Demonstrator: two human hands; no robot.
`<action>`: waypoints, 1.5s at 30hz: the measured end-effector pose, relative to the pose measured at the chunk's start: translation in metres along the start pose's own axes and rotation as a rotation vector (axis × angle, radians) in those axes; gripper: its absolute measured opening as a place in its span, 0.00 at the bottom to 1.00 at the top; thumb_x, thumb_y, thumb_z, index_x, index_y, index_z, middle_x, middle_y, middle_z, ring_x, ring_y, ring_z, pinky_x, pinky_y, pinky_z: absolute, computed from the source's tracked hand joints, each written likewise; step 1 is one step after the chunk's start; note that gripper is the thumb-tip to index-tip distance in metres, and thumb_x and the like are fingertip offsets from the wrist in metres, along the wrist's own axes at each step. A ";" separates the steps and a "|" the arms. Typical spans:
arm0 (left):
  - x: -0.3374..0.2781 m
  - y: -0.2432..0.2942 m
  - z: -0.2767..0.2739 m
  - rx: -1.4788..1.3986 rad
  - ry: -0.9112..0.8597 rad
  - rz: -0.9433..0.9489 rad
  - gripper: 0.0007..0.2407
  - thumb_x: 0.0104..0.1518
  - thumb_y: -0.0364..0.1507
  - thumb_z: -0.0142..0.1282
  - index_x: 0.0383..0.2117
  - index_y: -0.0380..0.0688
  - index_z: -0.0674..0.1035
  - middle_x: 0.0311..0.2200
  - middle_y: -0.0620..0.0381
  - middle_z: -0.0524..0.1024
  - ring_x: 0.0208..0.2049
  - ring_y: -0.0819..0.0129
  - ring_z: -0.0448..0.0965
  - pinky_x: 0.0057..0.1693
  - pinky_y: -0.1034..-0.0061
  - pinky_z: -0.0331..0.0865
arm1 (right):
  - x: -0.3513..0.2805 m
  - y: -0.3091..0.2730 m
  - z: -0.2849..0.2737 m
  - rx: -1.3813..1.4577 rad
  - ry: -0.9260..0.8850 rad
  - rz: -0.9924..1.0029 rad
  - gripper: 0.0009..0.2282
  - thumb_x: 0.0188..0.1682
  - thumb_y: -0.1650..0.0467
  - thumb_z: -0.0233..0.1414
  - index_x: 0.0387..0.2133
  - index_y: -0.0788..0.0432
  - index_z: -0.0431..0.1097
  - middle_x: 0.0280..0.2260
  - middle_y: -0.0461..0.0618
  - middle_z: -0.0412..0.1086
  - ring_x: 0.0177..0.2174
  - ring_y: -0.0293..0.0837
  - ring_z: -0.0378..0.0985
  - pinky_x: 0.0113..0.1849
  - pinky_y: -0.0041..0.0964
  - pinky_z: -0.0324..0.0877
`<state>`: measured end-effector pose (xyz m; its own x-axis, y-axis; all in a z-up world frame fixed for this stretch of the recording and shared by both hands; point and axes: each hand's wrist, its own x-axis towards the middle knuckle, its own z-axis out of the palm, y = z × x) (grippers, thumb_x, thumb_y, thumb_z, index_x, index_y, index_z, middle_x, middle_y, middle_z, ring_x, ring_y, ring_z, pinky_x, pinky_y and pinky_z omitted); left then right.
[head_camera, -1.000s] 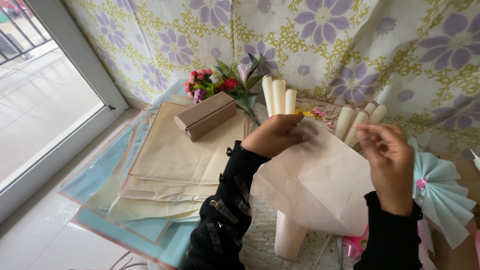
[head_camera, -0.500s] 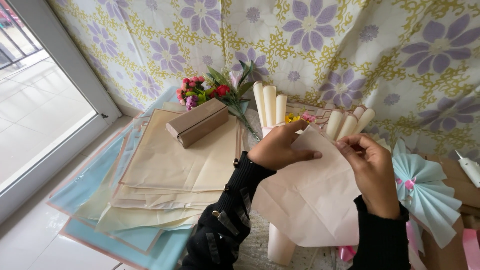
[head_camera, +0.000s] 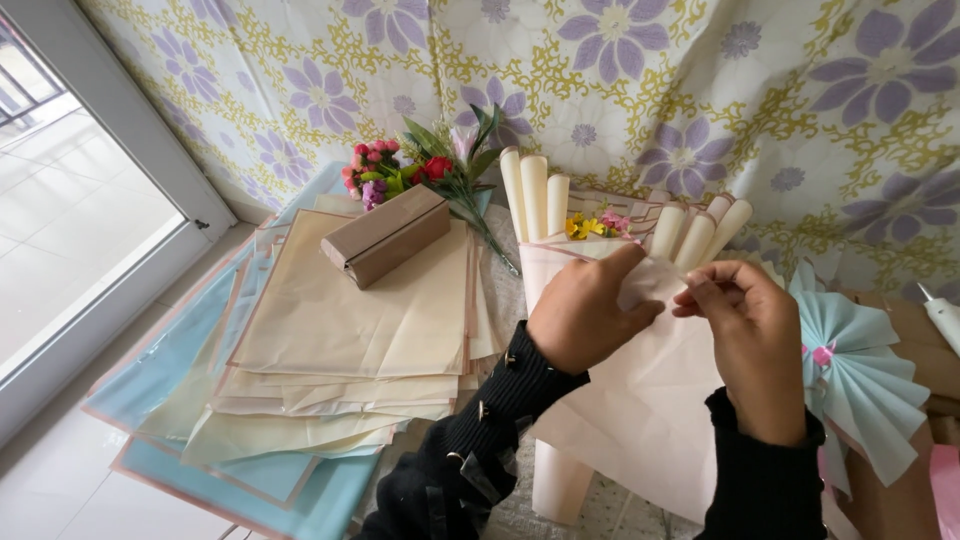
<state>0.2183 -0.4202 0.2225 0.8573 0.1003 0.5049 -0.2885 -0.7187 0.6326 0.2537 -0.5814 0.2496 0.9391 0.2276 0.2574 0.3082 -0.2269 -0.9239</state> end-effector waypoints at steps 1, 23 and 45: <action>0.002 0.000 0.003 -0.002 -0.002 -0.001 0.13 0.50 0.33 0.60 0.34 0.43 0.68 0.19 0.42 0.77 0.24 0.37 0.76 0.28 0.53 0.61 | 0.001 0.001 0.000 -0.001 0.001 0.002 0.06 0.57 0.70 0.53 0.34 0.63 0.71 0.28 0.54 0.74 0.30 0.44 0.79 0.41 0.34 0.73; 0.014 0.018 -0.015 -0.961 -0.567 -0.443 0.46 0.42 0.60 0.37 0.69 0.45 0.55 0.70 0.45 0.57 0.69 0.54 0.61 0.55 0.56 0.72 | -0.001 0.006 0.011 -0.227 0.102 -0.365 0.11 0.64 0.66 0.43 0.42 0.64 0.63 0.47 0.55 0.76 0.45 0.49 0.78 0.44 0.42 0.70; 0.048 -0.117 0.006 -1.272 0.376 -0.552 0.11 0.65 0.33 0.48 0.38 0.35 0.77 0.30 0.53 0.75 0.32 0.63 0.78 0.38 0.61 0.78 | -0.022 -0.010 0.041 -0.404 -0.240 -0.789 0.03 0.45 0.79 0.53 0.26 0.63 0.67 0.47 0.57 0.78 0.49 0.51 0.81 0.47 0.41 0.74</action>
